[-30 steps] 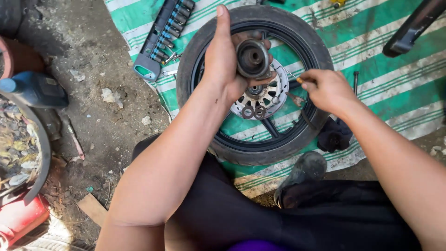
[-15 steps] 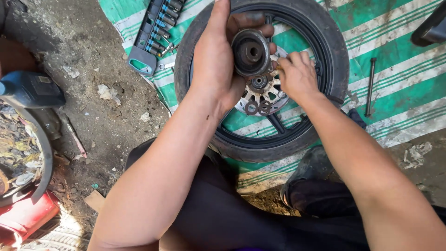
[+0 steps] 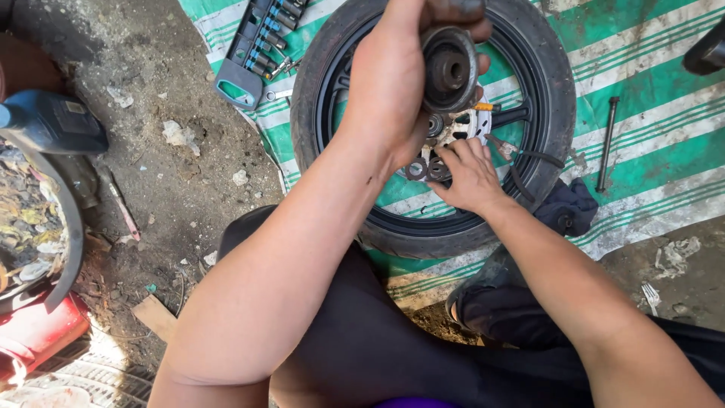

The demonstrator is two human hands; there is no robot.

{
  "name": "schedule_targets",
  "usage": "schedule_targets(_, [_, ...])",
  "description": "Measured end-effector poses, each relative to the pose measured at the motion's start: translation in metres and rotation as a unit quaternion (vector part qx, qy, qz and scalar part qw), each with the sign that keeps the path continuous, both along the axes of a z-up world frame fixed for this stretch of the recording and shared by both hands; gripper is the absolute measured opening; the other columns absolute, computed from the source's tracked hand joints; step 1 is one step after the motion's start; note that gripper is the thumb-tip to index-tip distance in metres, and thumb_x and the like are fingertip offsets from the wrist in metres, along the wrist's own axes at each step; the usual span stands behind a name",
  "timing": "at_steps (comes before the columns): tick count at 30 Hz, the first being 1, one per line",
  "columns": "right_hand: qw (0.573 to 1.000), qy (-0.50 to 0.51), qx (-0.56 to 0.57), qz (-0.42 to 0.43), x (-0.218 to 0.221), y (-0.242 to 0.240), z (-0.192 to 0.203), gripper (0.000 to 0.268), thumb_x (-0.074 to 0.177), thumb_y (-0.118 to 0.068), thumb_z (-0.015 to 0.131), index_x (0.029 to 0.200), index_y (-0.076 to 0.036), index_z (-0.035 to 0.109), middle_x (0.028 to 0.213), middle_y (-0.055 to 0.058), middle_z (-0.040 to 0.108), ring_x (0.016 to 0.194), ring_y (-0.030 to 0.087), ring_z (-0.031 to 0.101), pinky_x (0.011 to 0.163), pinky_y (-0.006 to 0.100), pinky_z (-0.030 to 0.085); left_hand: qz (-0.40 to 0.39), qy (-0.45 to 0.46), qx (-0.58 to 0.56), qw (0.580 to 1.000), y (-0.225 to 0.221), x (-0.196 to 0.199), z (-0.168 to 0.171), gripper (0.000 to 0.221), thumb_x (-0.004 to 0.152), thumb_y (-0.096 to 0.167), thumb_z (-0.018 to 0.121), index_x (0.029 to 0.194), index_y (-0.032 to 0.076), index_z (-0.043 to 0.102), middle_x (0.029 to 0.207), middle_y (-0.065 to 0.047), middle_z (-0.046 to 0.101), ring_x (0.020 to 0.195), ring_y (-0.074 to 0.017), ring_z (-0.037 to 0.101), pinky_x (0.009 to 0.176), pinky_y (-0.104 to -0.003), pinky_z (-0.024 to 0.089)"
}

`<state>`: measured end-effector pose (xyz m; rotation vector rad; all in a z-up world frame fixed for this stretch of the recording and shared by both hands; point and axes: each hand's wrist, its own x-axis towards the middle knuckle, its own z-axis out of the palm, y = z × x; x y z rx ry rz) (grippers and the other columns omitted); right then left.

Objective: Disassembling and cleaning the speedometer gear components from a motorcycle wheel hub using a screwdriver and pliers.

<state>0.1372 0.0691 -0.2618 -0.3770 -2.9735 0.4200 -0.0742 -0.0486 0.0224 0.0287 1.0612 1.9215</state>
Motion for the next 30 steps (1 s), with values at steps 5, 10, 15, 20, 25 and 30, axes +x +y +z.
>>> schedule_targets(5, [1.000,-0.008,0.015,-0.015,-0.010,-0.011,-0.017,0.092,0.072,-0.055,0.096,0.145,-0.005,0.071,0.132,0.016,0.056,0.119,0.038,0.049,0.106,0.053,0.040,0.009,0.004,0.002,1.000,0.008,-0.001,-0.009,0.060,0.090,0.043,0.063,0.109,-0.011,0.081,0.104,-0.023,0.082,0.081,-0.0297,0.076,0.069,-0.040,0.061])
schedule_targets(10, [1.000,0.001,0.010,-0.022,-0.016,-0.016,-0.019,0.094,0.069,-0.055,0.099,0.143,-0.004,0.072,0.135,0.018,0.056,0.119,0.039,0.049,0.106,0.052,0.039,0.003,0.027,-0.011,1.000,0.011,-0.003,-0.005,0.065,0.089,0.047,0.061,0.112,-0.010,0.081,0.105,-0.023,0.083,0.083,-0.0292,0.077,0.073,-0.039,0.061])
schedule_targets(15, [0.999,-0.011,0.024,-0.031,-0.018,-0.020,-0.023,0.082,0.071,-0.059,0.097,0.129,-0.005,0.074,0.136,0.017,0.055,0.118,0.039,0.047,0.103,0.053,0.036,0.000,0.048,-0.029,0.998,0.017,-0.002,-0.006,0.059,0.087,0.044,0.062,0.106,-0.009,0.083,0.102,-0.021,0.084,0.085,-0.0275,0.078,0.075,-0.039,0.064])
schedule_targets(20, [0.999,-0.015,0.028,-0.033,-0.025,-0.026,-0.034,0.065,0.076,-0.056,0.095,0.116,-0.008,0.074,0.122,0.014,0.057,0.112,0.038,0.047,0.101,0.053,0.037,-0.001,0.057,-0.042,0.997,0.018,-0.003,-0.005,0.058,0.087,0.042,0.062,0.107,-0.009,0.083,0.104,-0.022,0.085,0.085,-0.0276,0.078,0.075,-0.039,0.063])
schedule_targets(25, [1.000,0.018,0.001,-0.024,-0.029,-0.031,-0.026,0.048,0.078,-0.041,0.094,0.109,-0.011,0.075,0.116,0.011,0.058,0.111,0.036,0.051,0.100,0.050,0.040,0.003,0.055,-0.045,0.997,0.017,-0.005,-0.004,0.055,0.087,0.039,0.063,0.106,-0.008,0.082,0.104,-0.022,0.085,0.086,-0.0282,0.079,0.074,-0.039,0.064])
schedule_targets(30, [0.995,0.071,-0.074,-0.010,-0.034,-0.042,0.004,0.047,0.076,-0.027,0.092,0.114,-0.009,0.072,0.115,0.013,0.062,0.111,0.036,0.056,0.105,0.046,0.048,0.016,0.085,-0.008,0.996,0.017,-0.004,-0.012,0.055,0.090,0.040,0.061,0.106,-0.009,0.081,0.103,-0.023,0.085,0.085,-0.0292,0.079,0.075,-0.040,0.063])
